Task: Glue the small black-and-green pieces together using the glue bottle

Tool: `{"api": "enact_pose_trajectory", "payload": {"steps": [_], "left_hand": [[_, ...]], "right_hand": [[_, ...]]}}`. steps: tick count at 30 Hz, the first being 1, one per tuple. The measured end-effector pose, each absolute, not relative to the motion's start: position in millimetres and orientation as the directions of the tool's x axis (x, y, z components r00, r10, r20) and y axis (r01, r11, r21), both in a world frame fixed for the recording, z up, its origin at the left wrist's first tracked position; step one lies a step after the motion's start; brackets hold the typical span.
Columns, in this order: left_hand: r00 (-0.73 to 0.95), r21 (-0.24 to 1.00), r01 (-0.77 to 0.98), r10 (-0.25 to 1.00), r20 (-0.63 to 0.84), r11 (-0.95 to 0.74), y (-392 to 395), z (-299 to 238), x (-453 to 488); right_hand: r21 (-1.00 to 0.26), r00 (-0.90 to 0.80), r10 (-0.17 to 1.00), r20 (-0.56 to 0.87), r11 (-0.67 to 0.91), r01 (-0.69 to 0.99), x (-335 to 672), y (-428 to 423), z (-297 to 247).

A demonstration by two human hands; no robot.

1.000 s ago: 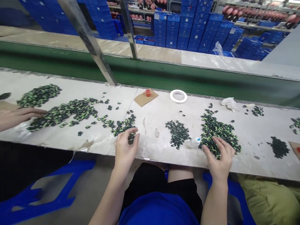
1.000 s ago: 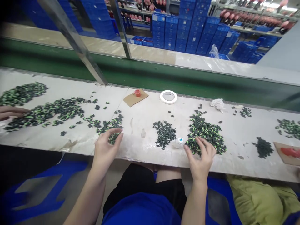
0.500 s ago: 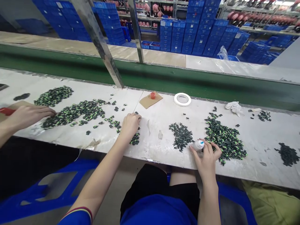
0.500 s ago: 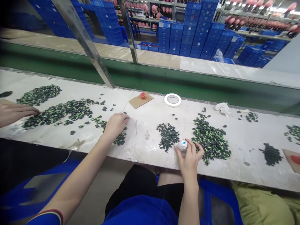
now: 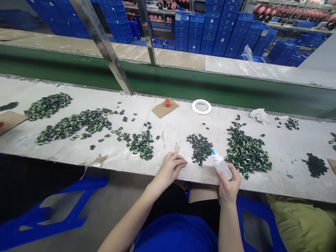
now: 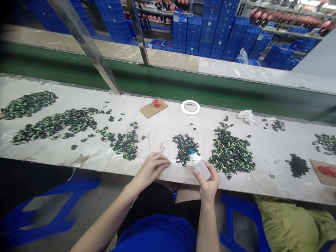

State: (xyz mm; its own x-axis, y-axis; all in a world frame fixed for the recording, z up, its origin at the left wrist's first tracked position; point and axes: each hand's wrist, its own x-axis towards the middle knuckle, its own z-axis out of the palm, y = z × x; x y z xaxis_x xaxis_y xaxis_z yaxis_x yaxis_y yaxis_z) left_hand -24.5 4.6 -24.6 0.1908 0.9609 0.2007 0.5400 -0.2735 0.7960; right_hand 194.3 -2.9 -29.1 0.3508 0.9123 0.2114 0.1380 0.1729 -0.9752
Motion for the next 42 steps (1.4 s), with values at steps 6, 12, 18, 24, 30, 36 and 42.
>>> {"api": "enact_pose_trajectory", "payload": {"steps": [6, 12, 18, 24, 30, 36, 42], "left_hand": [[0.045, 0.856, 0.453, 0.965, 0.257, -0.249, 1, -34, -25], [-0.095, 0.915, 0.361, 0.970, 0.226, -0.178, -5, -37, -22], [-0.138, 0.922, 0.355, 0.966, 0.217, -0.156, -4, -35, -18], [-0.131, 0.916, 0.367, 0.966, 0.224, -0.162, -4, -34, -19], [-0.118, 0.899, 0.398, 0.961, 0.250, -0.185, -5, -35, -19], [-0.118, 0.891, 0.398, 0.951, 0.287, -0.219, -4, -39, -20], [-0.119, 0.886, 0.410, 0.951, 0.286, -0.215, -4, -40, -18]], "right_hand": [[-0.989, 0.508, 0.849, 0.145, 0.132, 0.062, 176, -8, -31], [-0.926, 0.424, 0.855, 0.300, 0.153, 0.346, 154, -17, -21], [-0.863, 0.358, 0.847, 0.393, 0.204, 0.463, 143, -13, -20], [-0.839, 0.312, 0.853, 0.420, 0.234, 0.491, 141, -11, -19], [-0.841, 0.330, 0.844, 0.423, 0.230, 0.490, 139, -10, -20], [-0.843, 0.338, 0.838, 0.428, 0.236, 0.483, 139, -9, -22], [-0.873, 0.349, 0.854, 0.387, 0.217, 0.436, 139, -9, -21]]}}
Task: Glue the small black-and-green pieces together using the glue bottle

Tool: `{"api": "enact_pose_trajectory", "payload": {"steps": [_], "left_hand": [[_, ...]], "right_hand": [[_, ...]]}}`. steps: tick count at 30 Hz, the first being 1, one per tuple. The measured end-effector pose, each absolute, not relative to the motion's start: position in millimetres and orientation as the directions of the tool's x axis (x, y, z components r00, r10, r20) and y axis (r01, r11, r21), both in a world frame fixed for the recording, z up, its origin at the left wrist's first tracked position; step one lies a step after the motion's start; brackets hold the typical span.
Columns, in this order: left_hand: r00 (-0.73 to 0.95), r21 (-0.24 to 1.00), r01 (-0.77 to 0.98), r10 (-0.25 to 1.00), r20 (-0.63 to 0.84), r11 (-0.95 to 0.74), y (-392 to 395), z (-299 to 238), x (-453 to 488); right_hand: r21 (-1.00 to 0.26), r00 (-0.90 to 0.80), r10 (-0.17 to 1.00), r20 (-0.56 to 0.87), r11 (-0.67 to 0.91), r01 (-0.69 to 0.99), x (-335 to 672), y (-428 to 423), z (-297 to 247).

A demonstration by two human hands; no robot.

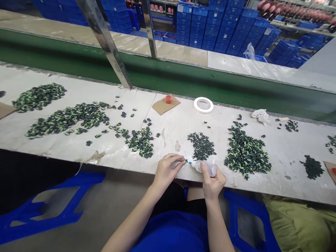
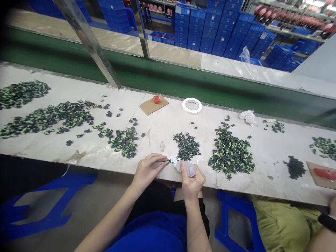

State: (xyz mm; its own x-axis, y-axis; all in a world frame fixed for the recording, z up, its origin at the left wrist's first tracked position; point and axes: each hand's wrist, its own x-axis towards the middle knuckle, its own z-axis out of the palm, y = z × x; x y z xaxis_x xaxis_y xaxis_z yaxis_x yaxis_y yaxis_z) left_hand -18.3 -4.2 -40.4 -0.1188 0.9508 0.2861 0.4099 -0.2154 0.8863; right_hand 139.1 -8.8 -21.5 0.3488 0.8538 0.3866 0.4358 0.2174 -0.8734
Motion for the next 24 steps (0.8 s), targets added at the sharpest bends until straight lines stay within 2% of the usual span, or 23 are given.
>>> {"api": "enact_pose_trajectory", "payload": {"steps": [4, 8, 13, 18, 20, 24], "left_hand": [[-0.097, 0.888, 0.402, 0.954, 0.283, -0.222, -4, -41, -20], [-0.029, 0.865, 0.444, 0.961, 0.274, -0.233, -1, -36, -22], [0.036, 0.751, 0.608, 0.954, 0.297, -0.257, 10, -24, -11], [0.115, 0.656, 0.710, 0.961, 0.252, -0.257, 24, -13, 10], [0.136, 0.640, 0.731, 0.970, 0.202, -0.236, 27, -10, 15], [0.114, 0.705, 0.687, 0.984, 0.136, -0.177, 24, -6, 16]], "right_hand": [[-0.910, 0.402, 0.849, 0.344, 0.196, 0.364, 141, -10, -22], [-0.942, 0.541, 0.780, 0.315, 0.188, 0.278, 154, -10, -23], [-0.931, 0.594, 0.721, 0.357, 0.218, 0.294, 170, -1, -24], [-0.934, 0.580, 0.744, 0.333, 0.177, 0.309, 170, 7, -23], [-0.904, 0.553, 0.733, 0.396, 0.205, 0.375, 169, 5, -23], [-0.746, 0.521, 0.555, 0.648, 0.326, 0.581, 162, -12, -25]]}}
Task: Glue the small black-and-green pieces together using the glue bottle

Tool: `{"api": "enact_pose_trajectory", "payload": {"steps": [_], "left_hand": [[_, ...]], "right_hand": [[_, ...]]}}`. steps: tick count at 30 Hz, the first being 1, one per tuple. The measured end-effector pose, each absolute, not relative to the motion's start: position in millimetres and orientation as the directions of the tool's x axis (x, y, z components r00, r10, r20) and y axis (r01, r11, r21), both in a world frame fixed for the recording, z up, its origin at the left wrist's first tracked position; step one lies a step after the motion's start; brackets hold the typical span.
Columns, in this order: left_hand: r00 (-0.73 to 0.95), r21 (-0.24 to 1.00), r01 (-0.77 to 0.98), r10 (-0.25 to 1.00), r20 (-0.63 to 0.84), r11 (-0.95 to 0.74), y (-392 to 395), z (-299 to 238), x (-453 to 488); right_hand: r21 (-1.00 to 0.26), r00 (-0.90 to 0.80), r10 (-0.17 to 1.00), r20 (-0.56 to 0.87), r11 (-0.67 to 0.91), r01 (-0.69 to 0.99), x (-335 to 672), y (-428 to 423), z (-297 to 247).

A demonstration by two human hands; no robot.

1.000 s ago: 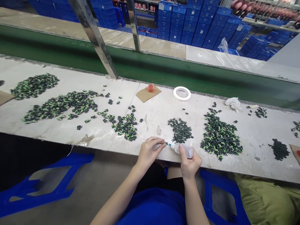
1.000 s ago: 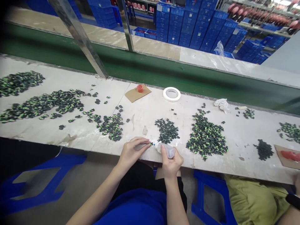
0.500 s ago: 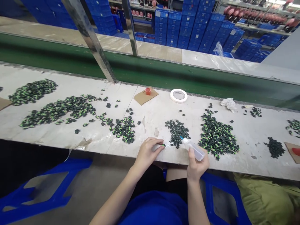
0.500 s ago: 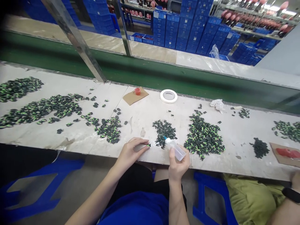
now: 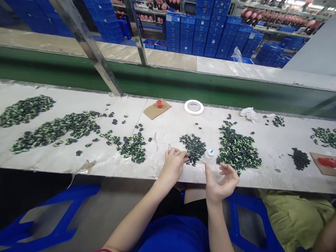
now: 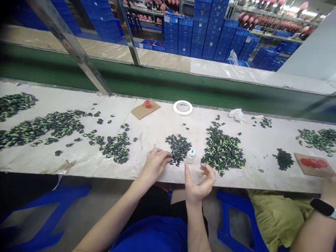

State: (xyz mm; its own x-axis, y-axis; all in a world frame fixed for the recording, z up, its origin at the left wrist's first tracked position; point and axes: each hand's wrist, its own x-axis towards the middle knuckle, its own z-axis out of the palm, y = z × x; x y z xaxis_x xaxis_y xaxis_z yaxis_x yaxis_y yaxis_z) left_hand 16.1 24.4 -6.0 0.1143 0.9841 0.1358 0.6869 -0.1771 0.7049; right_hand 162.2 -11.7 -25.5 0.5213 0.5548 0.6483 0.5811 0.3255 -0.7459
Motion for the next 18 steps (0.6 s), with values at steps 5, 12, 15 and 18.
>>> {"api": "enact_pose_trajectory", "payload": {"steps": [5, 12, 15, 18], "left_hand": [[0.028, 0.921, 0.362, 0.989, 0.144, -0.144, 8, -3, 14], [-0.014, 0.976, 0.175, 0.991, 0.135, -0.131, -9, -7, 0], [-0.069, 0.876, 0.443, 0.966, 0.248, -0.193, -9, -19, -9], [-0.048, 0.736, 0.642, 0.946, 0.321, -0.217, -9, -32, -13]], "right_hand": [[-0.899, 0.382, 0.832, 0.401, 0.277, 0.340, 135, -28, -26], [-0.995, 0.343, 0.939, 0.035, 0.065, -0.076, 117, -20, -18], [-0.999, 0.345, 0.938, 0.012, 0.029, -0.043, 120, -19, -20], [-0.996, 0.320, 0.945, 0.066, 0.042, 0.081, 123, -20, -23]]}}
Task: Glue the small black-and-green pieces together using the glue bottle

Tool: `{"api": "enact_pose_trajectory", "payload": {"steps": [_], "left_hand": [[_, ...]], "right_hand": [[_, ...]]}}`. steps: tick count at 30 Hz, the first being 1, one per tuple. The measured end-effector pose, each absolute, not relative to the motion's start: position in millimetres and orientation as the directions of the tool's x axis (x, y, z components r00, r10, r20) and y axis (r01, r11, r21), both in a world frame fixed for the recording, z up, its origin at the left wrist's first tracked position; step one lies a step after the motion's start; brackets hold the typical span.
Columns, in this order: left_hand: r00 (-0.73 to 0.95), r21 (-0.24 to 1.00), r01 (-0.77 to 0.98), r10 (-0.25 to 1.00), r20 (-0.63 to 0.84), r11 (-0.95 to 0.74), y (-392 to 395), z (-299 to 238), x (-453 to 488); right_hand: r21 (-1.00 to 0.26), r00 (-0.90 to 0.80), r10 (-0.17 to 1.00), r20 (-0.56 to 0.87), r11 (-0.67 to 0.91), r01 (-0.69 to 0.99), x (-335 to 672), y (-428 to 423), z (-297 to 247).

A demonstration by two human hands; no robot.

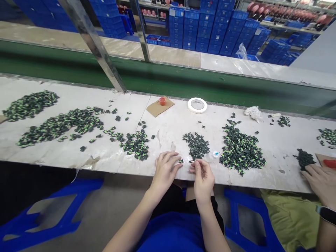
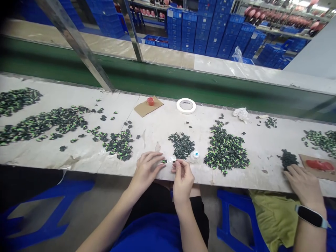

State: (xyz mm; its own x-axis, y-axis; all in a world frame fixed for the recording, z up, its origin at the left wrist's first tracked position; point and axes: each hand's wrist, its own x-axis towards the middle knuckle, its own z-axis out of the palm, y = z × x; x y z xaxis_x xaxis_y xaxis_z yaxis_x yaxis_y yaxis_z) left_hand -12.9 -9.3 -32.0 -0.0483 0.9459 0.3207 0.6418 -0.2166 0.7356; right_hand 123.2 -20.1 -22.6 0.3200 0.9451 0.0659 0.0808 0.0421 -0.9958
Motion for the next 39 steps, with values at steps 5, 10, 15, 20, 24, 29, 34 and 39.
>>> {"api": "enact_pose_trajectory", "payload": {"steps": [5, 10, 15, 20, 24, 29, 34, 39], "left_hand": [[0.010, 0.698, 0.665, 0.938, 0.347, -0.266, -9, -38, -11], [0.075, 0.752, 0.606, 0.960, 0.271, -0.259, -10, -30, -14], [0.112, 0.751, 0.588, 0.949, 0.294, -0.301, -14, -21, -16], [0.167, 0.793, 0.501, 0.938, 0.304, -0.346, -14, -14, -18], [0.180, 0.846, 0.410, 0.939, 0.293, -0.342, -14, -10, -18], [0.191, 0.821, 0.439, 0.931, 0.311, -0.365, -16, -7, -16], [0.227, 0.820, 0.403, 0.912, 0.341, -0.406, -16, -5, -15], [0.216, 0.877, 0.351, 0.940, 0.264, -0.327, -19, 1, -16]], "right_hand": [[-0.920, 0.112, 0.974, 0.197, 0.144, 0.364, 127, -22, -27], [-0.907, 0.085, 0.977, 0.193, 0.145, 0.396, 129, -25, -28], [-0.951, 0.106, 0.990, 0.092, 0.056, 0.305, 129, -26, -22], [-0.948, 0.049, 0.988, 0.149, 0.129, 0.292, 132, -26, -11], [-0.927, -0.021, 0.977, 0.211, 0.207, 0.313, 136, -27, -5], [-0.925, -0.038, 0.988, 0.148, 0.152, 0.347, 143, -31, -2], [-0.913, -0.081, 0.990, 0.111, 0.134, 0.385, 148, -29, 2], [-0.926, -0.156, 0.981, 0.119, 0.166, 0.338, 152, -25, 6]]}}
